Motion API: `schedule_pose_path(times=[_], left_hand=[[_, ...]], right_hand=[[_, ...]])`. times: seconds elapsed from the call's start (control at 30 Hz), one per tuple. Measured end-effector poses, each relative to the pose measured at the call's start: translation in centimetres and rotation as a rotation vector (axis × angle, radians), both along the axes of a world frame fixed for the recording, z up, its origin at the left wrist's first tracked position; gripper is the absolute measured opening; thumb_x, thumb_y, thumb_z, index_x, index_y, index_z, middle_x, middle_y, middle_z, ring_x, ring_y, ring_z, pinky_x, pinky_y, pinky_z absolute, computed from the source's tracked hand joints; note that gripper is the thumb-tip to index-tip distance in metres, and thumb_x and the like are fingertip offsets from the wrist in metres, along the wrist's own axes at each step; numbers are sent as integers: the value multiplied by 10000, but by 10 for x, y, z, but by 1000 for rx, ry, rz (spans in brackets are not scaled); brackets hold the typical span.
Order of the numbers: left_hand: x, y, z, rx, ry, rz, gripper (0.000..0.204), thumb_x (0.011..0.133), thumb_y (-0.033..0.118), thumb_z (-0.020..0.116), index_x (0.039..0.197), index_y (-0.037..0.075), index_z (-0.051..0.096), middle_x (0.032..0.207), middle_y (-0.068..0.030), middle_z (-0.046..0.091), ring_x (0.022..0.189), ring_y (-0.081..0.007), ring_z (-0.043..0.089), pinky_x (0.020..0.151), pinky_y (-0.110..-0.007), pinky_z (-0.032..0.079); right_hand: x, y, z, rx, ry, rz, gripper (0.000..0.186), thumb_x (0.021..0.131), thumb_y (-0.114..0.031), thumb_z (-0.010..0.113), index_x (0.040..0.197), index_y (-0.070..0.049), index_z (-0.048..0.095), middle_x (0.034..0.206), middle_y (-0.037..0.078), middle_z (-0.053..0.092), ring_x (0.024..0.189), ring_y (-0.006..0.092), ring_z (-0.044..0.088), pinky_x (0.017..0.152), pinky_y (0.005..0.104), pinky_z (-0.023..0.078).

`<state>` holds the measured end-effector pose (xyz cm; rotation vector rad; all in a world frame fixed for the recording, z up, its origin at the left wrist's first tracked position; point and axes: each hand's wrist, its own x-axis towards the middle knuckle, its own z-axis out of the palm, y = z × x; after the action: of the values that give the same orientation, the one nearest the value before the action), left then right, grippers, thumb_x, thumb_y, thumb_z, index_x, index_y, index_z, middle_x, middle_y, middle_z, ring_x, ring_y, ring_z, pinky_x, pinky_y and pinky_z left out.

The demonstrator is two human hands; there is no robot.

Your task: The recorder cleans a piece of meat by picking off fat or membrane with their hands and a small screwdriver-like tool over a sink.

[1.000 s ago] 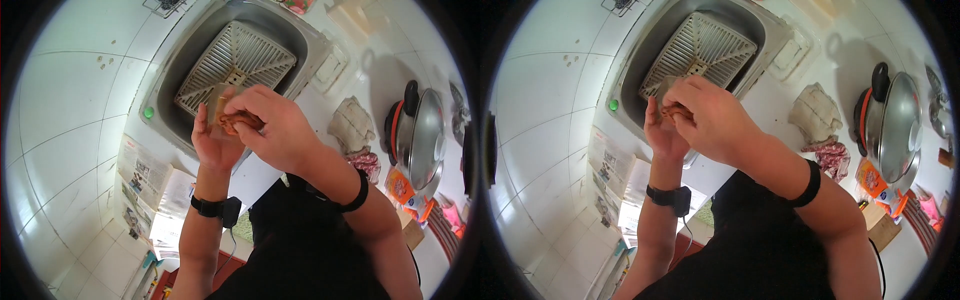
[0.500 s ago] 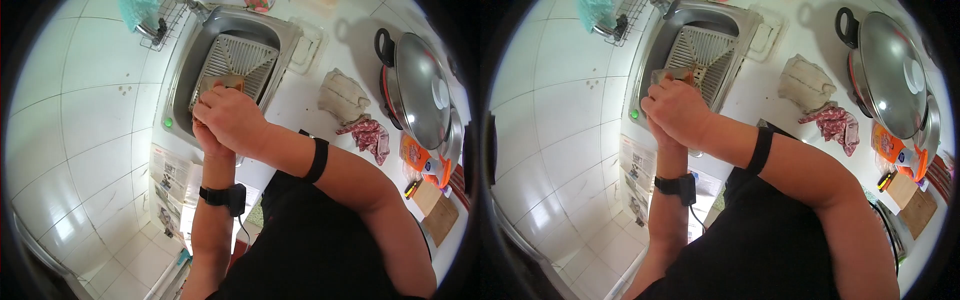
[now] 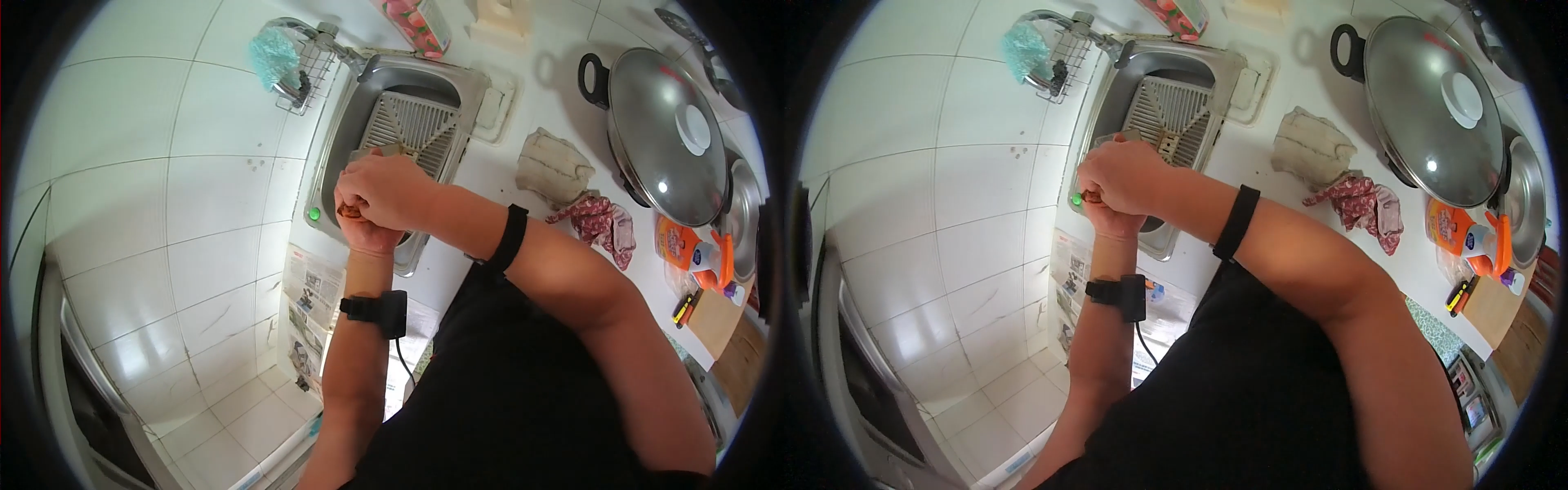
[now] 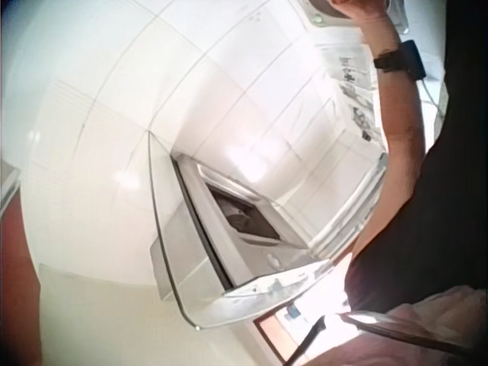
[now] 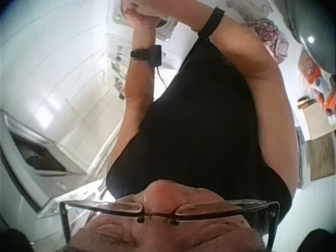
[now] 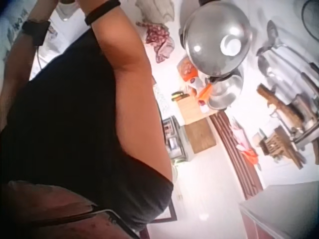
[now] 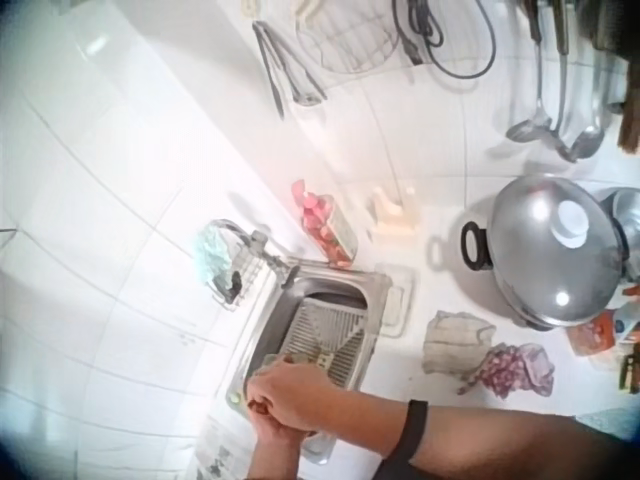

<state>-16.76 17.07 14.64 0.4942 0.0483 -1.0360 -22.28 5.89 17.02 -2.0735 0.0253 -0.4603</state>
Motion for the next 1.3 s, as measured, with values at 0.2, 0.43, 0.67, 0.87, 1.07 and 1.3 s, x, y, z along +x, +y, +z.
schedule_pose_path(times=[0.2,0.43,0.67,0.87,1.07,1.3], left_hand=[[-11,-14,8,-226,16,27,570,1110,502,416,1485,93,549,1466,-106,607,1352,-317,575,1173,-484,423],[2,-8,16,-67,-103,39,523,1115,484,424,1432,100,583,1466,-102,613,1360,-311,569,1180,-473,420],[28,22,22,69,-26,-168,499,1106,482,437,1368,102,626,1391,-107,653,1317,-285,600,1131,-500,460],[19,2,48,203,-151,36,486,1123,479,404,1354,112,624,1363,-87,662,1275,-281,622,1112,-479,486],[20,3,60,40,-183,104,511,1134,484,389,1438,116,570,1440,-72,620,1346,-250,573,1152,-431,459],[17,-2,53,-125,-83,179,684,1077,658,441,1500,129,537,1492,-108,583,1372,-284,545,1199,-466,404]], right_hand=[[-3,16,13,93,-117,-360,76,849,-122,655,778,-127,629,937,59,694,836,315,704,689,429,523],[-10,0,19,-8,-202,-285,52,913,-176,639,920,-125,640,902,69,654,883,320,685,729,457,551],[2,-24,35,-75,-66,157,74,822,-96,664,810,-166,646,859,3,684,894,278,687,714,439,538],[27,-10,35,-241,-325,-54,86,777,-130,714,846,-105,671,899,36,713,897,294,706,727,454,556],[19,1,53,338,-350,-234,102,876,-45,696,973,-77,696,939,55,714,876,290,714,758,381,576],[13,-9,66,519,-419,-272,170,878,-35,702,1043,-72,682,975,84,712,859,300,718,752,353,582]])
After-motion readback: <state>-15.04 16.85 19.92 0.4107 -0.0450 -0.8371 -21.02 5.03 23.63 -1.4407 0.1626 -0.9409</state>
